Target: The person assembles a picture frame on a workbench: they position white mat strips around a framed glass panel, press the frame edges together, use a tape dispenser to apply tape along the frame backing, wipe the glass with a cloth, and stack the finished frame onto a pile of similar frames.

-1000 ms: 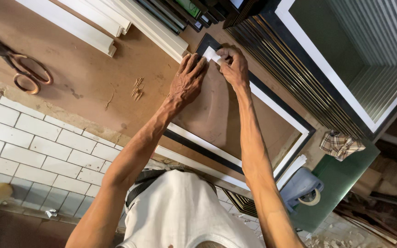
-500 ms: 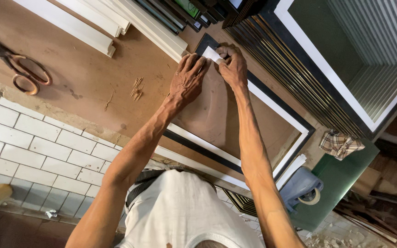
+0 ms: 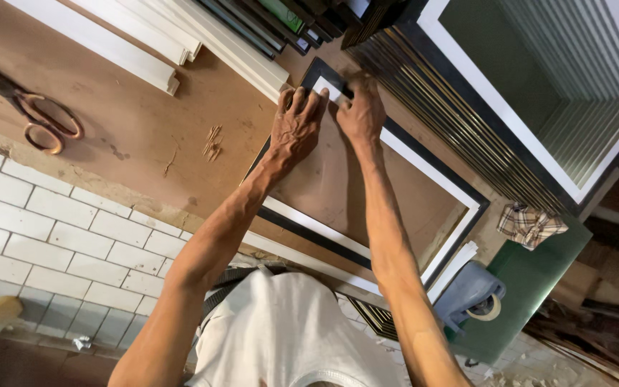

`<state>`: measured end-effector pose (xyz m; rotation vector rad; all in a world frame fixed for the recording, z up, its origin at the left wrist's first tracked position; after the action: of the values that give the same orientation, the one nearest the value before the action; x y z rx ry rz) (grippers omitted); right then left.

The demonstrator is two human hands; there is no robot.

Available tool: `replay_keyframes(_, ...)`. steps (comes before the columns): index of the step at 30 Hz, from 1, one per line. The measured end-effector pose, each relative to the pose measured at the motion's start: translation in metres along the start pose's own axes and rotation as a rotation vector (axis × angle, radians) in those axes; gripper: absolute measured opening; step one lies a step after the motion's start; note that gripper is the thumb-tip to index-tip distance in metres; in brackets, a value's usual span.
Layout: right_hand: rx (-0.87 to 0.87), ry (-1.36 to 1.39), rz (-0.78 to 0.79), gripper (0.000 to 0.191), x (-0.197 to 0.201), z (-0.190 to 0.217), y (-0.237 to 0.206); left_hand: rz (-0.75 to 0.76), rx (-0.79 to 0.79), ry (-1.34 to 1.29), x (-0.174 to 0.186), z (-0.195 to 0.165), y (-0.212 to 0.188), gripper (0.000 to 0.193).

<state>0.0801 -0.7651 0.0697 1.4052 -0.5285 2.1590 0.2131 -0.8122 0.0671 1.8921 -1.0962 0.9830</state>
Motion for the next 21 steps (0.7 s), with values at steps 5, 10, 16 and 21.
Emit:
replay_keyframes(5,0.088,-0.018,-0.107,0.056,0.026,0.012,-0.033,-0.045,-0.021,0.033,0.001,-0.002,0.000,0.057)
replay_keyframes(10,0.000,0.090,0.068,0.058,-0.002,0.014,-0.040,-0.041,-0.043,-0.011,0.001,-0.003,-0.004,0.057)
replay_keyframes(16,0.060,0.046,-0.029,0.049,0.006,0.031,-0.034,-0.081,-0.021,-0.033,0.008,-0.001,-0.007,0.052)
replay_keyframes(21,0.056,-0.018,-0.039,0.061,0.013,0.046,-0.031,-0.100,-0.061,-0.046,-0.002,0.000,-0.014,0.046)
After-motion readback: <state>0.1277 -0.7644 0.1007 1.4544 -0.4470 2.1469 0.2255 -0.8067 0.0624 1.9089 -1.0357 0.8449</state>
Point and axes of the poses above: each hand's wrist, its own y-axis towards the middle knuckle, its own x-axis out of the back of the hand, z = x × y, the point moved 10 cm from there along y, towards the middle knuckle, and after that the axes turned 7 degrees about z, right-handed, at the moved point
